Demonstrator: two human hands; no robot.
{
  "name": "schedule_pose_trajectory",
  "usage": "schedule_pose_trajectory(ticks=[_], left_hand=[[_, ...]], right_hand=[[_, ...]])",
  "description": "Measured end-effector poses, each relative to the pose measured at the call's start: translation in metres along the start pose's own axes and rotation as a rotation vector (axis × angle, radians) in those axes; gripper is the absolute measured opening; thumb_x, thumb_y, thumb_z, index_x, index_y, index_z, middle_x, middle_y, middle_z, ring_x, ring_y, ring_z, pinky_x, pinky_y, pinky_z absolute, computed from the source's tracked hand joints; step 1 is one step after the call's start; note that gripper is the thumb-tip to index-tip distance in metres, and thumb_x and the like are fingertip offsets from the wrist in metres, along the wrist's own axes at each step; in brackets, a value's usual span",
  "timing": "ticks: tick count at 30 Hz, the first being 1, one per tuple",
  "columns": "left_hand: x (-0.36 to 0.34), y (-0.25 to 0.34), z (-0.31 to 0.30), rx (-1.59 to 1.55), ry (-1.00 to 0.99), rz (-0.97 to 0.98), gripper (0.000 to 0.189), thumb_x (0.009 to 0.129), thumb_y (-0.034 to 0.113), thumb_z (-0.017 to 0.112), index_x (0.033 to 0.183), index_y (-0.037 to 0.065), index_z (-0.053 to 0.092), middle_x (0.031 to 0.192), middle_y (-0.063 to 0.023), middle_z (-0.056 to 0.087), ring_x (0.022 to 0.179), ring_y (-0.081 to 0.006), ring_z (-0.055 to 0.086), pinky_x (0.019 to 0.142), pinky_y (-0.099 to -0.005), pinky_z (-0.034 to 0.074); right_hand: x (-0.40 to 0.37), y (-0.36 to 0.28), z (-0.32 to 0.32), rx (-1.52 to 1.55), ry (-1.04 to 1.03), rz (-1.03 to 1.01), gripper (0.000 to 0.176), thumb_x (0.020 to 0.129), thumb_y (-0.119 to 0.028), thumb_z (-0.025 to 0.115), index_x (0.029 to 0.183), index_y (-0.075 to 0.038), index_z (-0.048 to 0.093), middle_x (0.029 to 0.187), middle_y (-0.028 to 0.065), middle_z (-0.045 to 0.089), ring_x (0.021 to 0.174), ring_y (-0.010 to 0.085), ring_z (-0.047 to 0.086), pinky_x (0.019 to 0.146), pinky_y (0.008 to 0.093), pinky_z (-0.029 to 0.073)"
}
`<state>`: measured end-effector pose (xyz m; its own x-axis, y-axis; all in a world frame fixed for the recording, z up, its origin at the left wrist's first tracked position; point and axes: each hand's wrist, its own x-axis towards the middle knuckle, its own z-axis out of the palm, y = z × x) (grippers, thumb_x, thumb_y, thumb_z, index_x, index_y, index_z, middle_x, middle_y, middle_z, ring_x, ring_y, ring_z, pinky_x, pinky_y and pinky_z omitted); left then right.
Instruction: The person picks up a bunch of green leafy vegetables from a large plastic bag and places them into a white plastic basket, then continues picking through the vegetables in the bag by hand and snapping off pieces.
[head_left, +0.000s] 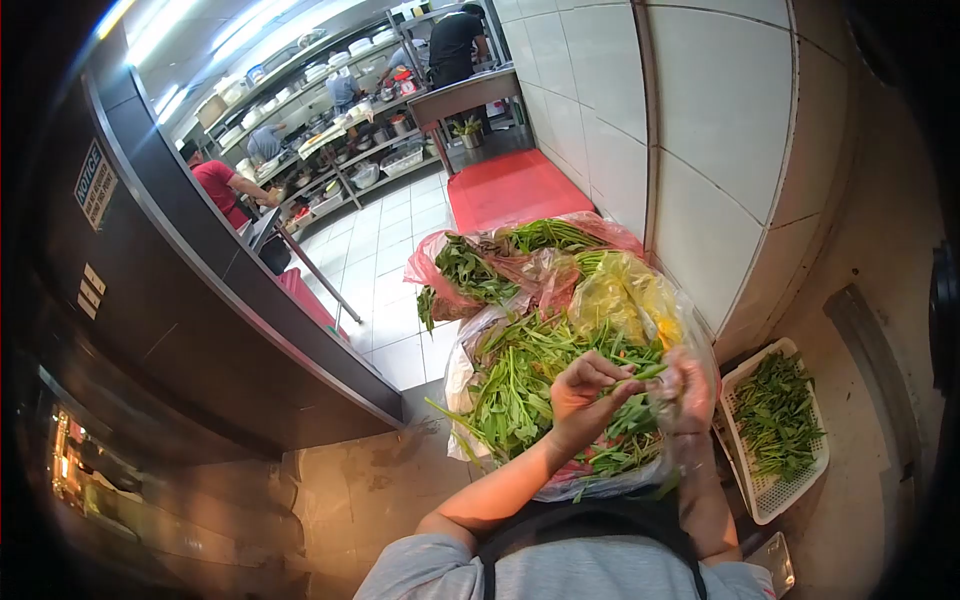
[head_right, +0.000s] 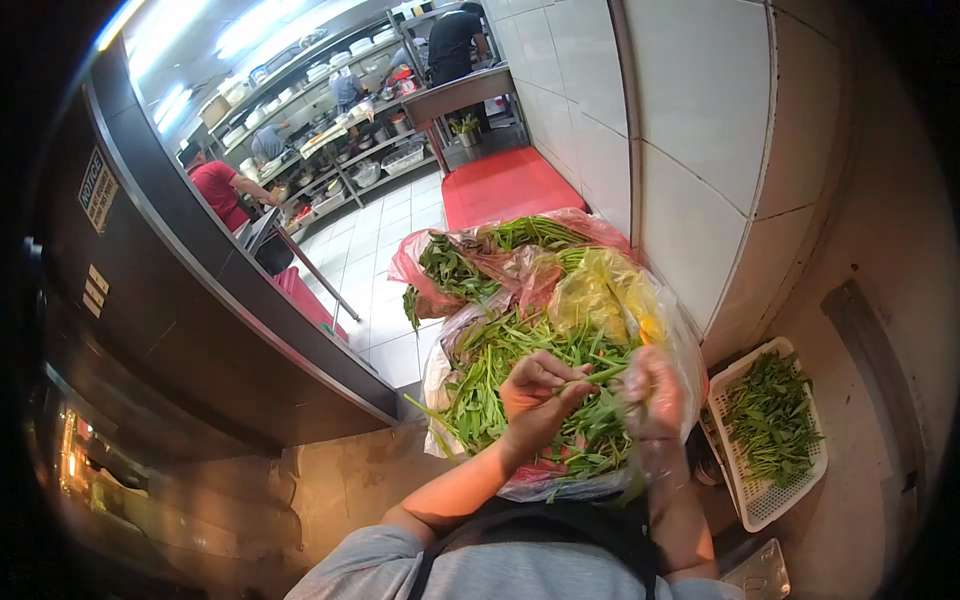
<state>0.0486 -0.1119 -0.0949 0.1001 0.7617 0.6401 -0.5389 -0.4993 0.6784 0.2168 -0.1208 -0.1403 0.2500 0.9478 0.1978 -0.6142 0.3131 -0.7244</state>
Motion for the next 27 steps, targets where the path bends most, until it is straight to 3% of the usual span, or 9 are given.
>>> schedule_pose_trajectory(ticks=[2,5,6,8,10,12,15,23,27], left_hand=[[0.004,0.006,-0.004,0.02,0.028,0.013,0.026,0.078,-0.008,0.071,0.086,0.003,0.049,0.089,-0.0105,0.058,0.088,-0.0192,0.065,0.088,-0.0341,0.053],[0.026,-0.011,-0.039,0.384,-0.16,-0.226,0.031,0.078,-0.009,0.071,0.097,0.003,0.049,0.097,-0.0102,0.059,0.09,-0.0198,0.065,0.087,-0.0319,0.054],[0.033,-0.007,-0.048,0.448,-0.171,-0.561,0.046,0.075,0.001,0.077,0.109,0.003,0.046,0.114,-0.0148,0.055,0.104,-0.0253,0.059,0.094,-0.0362,0.05],[0.039,-0.027,-0.098,1.248,-0.328,-0.518,0.065,0.07,0.014,0.083,0.12,0.003,0.042,0.128,-0.0205,0.045,0.12,-0.0317,0.048,0.104,-0.0406,0.041],[0.036,-0.063,-0.167,1.429,-0.213,-0.432,0.063,0.069,0.008,0.079,0.12,-0.002,0.045,0.121,-0.0279,0.041,0.11,-0.041,0.047,0.098,-0.0436,0.041],[0.03,-0.084,-0.207,1.55,0.019,-0.647,0.05,0.072,0.017,0.077,0.111,-0.005,0.055,0.117,-0.0274,0.053,0.1,-0.0423,0.058,0.087,-0.0451,0.049],[0.019,-0.076,-0.217,1.651,-0.063,-0.934,0.042,0.07,0.023,0.077,0.098,-0.005,0.064,0.1,-0.0237,0.066,0.09,-0.0398,0.064,0.082,-0.0457,0.051],[0.044,-0.002,-0.21,1.126,-0.111,-0.832,0.025,0.076,0.021,0.076,0.086,-0.001,0.069,0.076,-0.0112,0.068,0.066,-0.0165,0.066,0.062,-0.0309,0.052],[0.062,0.081,-0.145,0.609,-0.061,-0.422,0.013,0.088,0.01,0.067,0.09,-0.003,0.065,0.086,-0.006,0.065,0.065,-0.0115,0.064,0.059,-0.023,0.052]], right_hand=[[0.009,-0.015,-0.027,0.358,0.05,0.018,0.011,0.093,-0.015,0.055,0.093,-0.005,0.06,0.068,0.0003,0.052,0.055,0.0108,0.048,0.063,0.0246,0.046],[-0.001,-0.054,-0.027,0.208,0.235,0.053,0.018,0.096,-0.027,0.056,0.097,-0.009,0.054,0.071,-0.0036,0.045,0.056,0.0066,0.043,0.064,0.0259,0.042],[-0.004,-0.057,-0.03,0.169,0.182,0.041,0.02,0.096,-0.029,0.056,0.099,-0.01,0.053,0.072,-0.0037,0.045,0.056,0.0063,0.043,0.064,0.026,0.042],[-0.013,-0.063,-0.04,0.086,0.085,0.008,0.024,0.095,-0.031,0.057,0.105,-0.01,0.053,0.075,-0.0038,0.045,0.057,0.0058,0.042,0.064,0.0261,0.042],[-0.021,-0.069,-0.037,0.11,0.017,0.058,0.024,0.095,-0.031,0.057,0.106,-0.011,0.053,0.073,-0.004,0.043,0.056,0.0058,0.041,0.064,0.0257,0.041],[-0.025,-0.065,-0.039,0.105,-0.012,0.098,0.026,0.094,-0.03,0.06,0.108,-0.01,0.053,0.07,-0.0045,0.04,0.052,0.0055,0.037,0.059,0.0252,0.039],[-0.026,-0.062,-0.029,-0.09,-0.03,0.175,0.026,0.092,-0.029,0.062,0.106,-0.009,0.053,0.069,-0.0047,0.039,0.048,0.0052,0.035,0.054,0.025,0.039],[-0.022,-0.048,-0.01,-0.142,-0.14,0.296,0.018,0.09,-0.016,0.063,0.103,-0.006,0.055,0.058,-0.0071,0.036,0.049,0.0053,0.034,0.054,0.0263,0.043],[-0.019,-0.04,0.004,-0.16,-0.189,0.374,0.016,0.088,-0.015,0.065,0.098,-0.006,0.057,0.062,-0.0059,0.042,0.051,0.005,0.038,0.053,0.0255,0.044]])
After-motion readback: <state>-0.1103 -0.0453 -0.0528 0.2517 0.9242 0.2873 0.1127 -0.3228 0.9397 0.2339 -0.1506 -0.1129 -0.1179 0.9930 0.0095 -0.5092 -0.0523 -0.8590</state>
